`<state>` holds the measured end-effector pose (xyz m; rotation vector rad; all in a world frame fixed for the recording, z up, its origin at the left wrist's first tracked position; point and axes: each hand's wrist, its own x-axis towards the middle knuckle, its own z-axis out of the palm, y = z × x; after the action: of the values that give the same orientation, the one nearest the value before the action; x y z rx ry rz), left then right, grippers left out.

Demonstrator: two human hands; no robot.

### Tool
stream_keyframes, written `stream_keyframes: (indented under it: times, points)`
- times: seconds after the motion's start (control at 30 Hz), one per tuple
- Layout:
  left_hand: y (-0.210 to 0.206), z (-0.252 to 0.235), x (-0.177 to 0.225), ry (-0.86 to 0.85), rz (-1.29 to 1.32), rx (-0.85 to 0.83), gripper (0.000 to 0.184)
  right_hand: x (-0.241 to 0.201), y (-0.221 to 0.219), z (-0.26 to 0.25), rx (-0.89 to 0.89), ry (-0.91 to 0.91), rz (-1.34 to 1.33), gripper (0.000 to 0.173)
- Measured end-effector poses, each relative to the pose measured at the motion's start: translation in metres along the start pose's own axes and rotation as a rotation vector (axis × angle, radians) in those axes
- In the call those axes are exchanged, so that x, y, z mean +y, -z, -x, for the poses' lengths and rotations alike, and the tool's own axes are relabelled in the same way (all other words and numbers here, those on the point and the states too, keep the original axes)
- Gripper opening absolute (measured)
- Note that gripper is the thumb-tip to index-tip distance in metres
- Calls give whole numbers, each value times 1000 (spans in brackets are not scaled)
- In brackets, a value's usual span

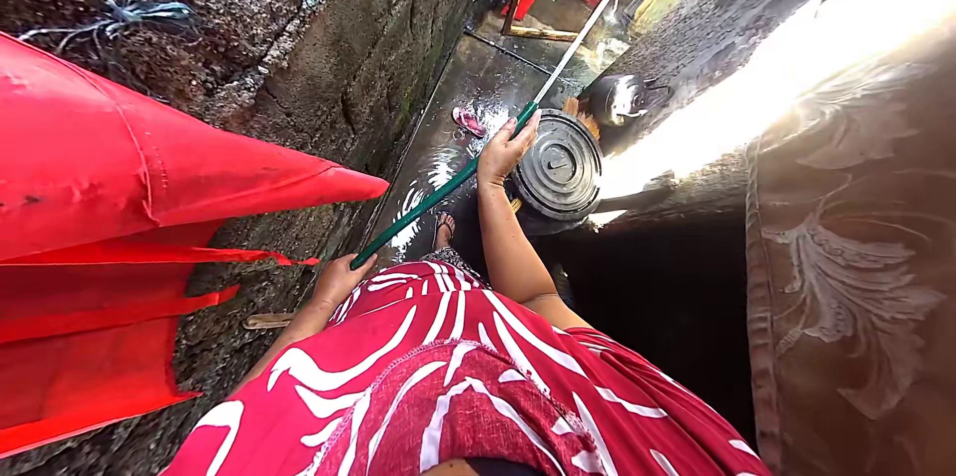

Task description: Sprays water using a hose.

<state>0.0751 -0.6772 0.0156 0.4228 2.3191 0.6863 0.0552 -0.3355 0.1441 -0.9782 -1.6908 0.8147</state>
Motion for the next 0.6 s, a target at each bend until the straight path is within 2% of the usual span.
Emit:
stream_keyframes:
  times: [0.27, 0.6]
  points:
    - [-1, 2, 0, 0, -1, 1, 60, 5, -1, 1, 9, -34, 31, 54]
    - [-3, 1, -2, 37, -8, -38, 60, 20, -1, 0, -56, -215, 111, 53]
